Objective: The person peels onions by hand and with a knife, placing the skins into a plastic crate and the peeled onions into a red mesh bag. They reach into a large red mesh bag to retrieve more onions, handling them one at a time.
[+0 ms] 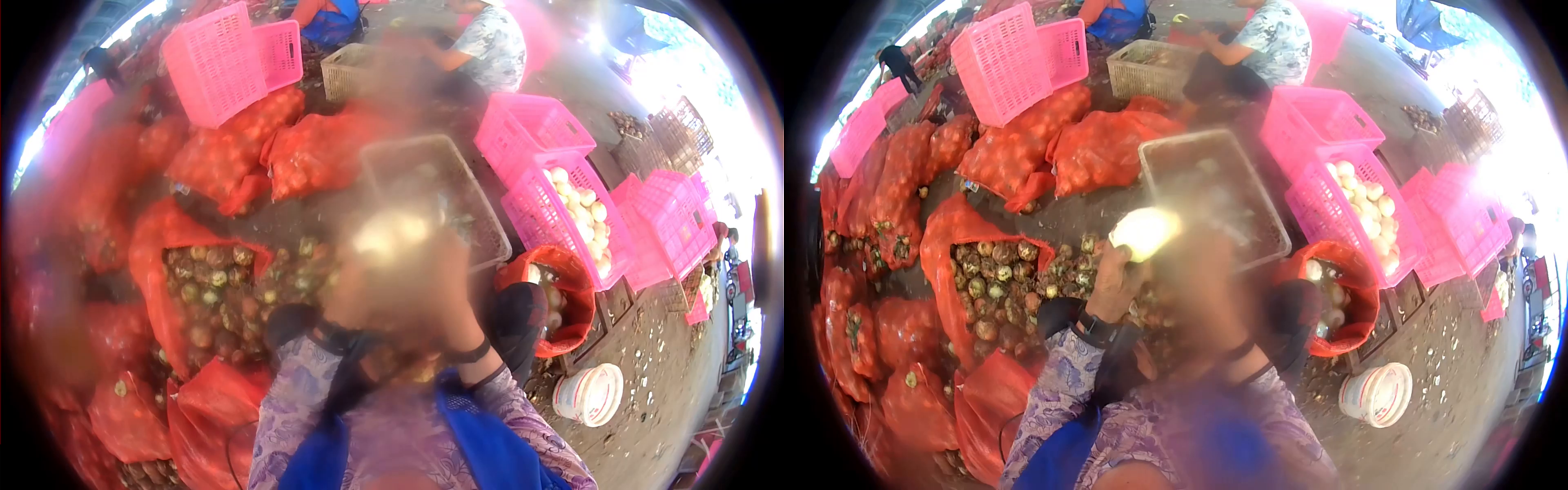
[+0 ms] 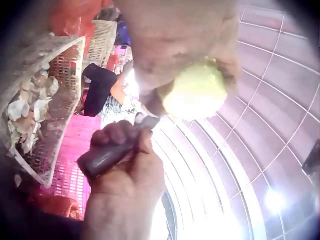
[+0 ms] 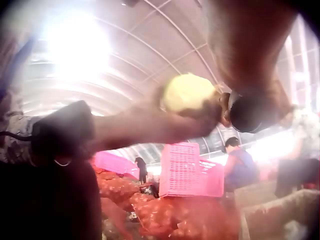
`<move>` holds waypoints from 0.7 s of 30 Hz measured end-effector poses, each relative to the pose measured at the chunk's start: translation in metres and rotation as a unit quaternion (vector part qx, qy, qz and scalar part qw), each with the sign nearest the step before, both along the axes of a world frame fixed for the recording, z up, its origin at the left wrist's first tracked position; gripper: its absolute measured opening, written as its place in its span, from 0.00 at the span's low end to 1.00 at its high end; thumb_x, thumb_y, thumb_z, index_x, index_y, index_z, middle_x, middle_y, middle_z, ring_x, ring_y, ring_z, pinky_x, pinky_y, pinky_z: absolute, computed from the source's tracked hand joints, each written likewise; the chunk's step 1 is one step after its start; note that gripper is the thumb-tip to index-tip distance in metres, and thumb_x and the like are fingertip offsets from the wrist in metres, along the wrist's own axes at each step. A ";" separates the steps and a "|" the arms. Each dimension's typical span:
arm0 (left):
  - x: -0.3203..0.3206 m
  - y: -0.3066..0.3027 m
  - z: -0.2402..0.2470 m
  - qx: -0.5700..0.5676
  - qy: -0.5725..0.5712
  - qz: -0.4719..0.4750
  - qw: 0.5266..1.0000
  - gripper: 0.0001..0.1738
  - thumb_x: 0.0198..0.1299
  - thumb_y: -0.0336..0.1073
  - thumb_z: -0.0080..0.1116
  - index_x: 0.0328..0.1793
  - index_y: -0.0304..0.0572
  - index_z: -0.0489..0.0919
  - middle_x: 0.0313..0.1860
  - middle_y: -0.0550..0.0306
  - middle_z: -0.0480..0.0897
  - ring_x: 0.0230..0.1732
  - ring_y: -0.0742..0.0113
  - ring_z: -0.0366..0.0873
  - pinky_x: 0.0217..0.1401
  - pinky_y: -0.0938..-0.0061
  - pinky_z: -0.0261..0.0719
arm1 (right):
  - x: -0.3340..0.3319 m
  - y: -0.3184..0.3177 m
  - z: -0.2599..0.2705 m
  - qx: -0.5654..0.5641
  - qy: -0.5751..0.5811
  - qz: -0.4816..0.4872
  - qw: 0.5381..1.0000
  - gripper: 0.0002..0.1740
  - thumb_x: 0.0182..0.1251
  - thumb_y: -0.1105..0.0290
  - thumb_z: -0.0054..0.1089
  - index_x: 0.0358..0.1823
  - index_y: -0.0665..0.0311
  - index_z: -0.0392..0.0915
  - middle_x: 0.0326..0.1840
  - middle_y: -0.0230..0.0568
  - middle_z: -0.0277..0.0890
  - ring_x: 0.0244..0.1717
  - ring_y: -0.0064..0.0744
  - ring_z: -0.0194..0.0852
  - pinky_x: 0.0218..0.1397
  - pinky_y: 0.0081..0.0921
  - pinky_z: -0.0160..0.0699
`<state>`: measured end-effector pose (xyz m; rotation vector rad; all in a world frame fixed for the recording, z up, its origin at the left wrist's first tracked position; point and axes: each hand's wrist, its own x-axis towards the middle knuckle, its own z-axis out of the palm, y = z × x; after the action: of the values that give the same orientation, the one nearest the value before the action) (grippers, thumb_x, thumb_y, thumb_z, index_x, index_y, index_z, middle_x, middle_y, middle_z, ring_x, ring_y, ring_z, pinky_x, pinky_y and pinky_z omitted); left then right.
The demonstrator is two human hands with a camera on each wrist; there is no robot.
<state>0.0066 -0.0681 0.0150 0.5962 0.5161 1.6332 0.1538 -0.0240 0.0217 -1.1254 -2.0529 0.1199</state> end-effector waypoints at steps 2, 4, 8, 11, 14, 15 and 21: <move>-0.005 0.002 -0.004 0.040 0.020 0.004 0.999 0.33 0.64 0.36 0.61 0.75 0.35 0.70 0.66 0.53 0.79 0.66 0.59 0.78 0.69 0.63 0.78 | 0.007 0.007 -0.004 -0.018 0.035 0.015 0.999 0.06 0.58 0.66 0.64 0.26 0.58 0.81 0.26 0.40 0.77 0.27 0.41 0.75 0.33 0.41 0.71; -0.013 0.006 -0.021 0.003 0.037 0.010 0.999 0.32 0.65 0.35 0.57 0.75 0.34 0.69 0.66 0.53 0.79 0.66 0.60 0.78 0.69 0.65 0.78 | 0.012 0.015 -0.022 -0.084 0.109 0.084 0.987 0.08 0.67 0.62 0.61 0.39 0.58 0.83 0.32 0.37 0.78 0.32 0.35 0.75 0.37 0.37 0.74; -0.002 0.000 -0.002 -0.023 0.132 -0.036 0.990 0.35 0.63 0.36 0.61 0.75 0.33 0.68 0.66 0.51 0.79 0.65 0.61 0.78 0.69 0.67 0.78 | 0.004 0.005 -0.024 -0.172 0.295 0.071 0.937 0.19 0.73 0.59 0.60 0.57 0.65 0.77 0.43 0.54 0.80 0.35 0.49 0.78 0.37 0.44 0.76; -0.006 0.021 -0.033 0.084 0.012 -0.037 0.996 0.41 0.56 0.38 0.71 0.75 0.31 0.68 0.66 0.49 0.79 0.65 0.59 0.79 0.70 0.65 0.78 | 0.005 0.013 -0.019 -0.258 0.439 0.088 0.856 0.20 0.76 0.60 0.58 0.59 0.66 0.75 0.44 0.55 0.80 0.35 0.49 0.78 0.36 0.44 0.77; -0.005 0.020 -0.025 0.030 -0.018 -0.039 0.999 0.43 0.54 0.39 0.73 0.75 0.30 0.69 0.65 0.46 0.80 0.65 0.54 0.79 0.71 0.60 0.77 | 0.012 0.021 -0.022 -0.347 0.558 0.118 0.744 0.14 0.76 0.63 0.57 0.53 0.64 0.75 0.40 0.47 0.78 0.33 0.43 0.77 0.35 0.40 0.77; -0.003 0.020 -0.024 0.032 -0.018 -0.036 0.999 0.43 0.54 0.39 0.73 0.75 0.30 0.69 0.65 0.46 0.80 0.65 0.54 0.79 0.71 0.60 0.77 | 0.015 0.022 -0.024 -0.374 0.592 0.131 0.702 0.12 0.76 0.64 0.57 0.51 0.64 0.75 0.39 0.45 0.78 0.33 0.40 0.77 0.35 0.39 0.77; -0.009 0.003 -0.012 0.134 0.636 0.158 0.743 0.30 0.62 0.38 0.67 0.70 0.40 0.76 0.61 0.49 0.83 0.58 0.59 0.84 0.60 0.66 0.83 | 0.028 0.020 -0.035 -0.460 0.697 0.176 0.520 0.05 0.76 0.69 0.54 0.40 0.60 0.75 0.32 0.31 0.74 0.29 0.27 0.75 0.33 0.30 0.78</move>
<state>-0.0028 -0.0655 0.0030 1.9636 1.4346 1.3929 0.1813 -0.0038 -0.0134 -0.5522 -0.4856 1.8280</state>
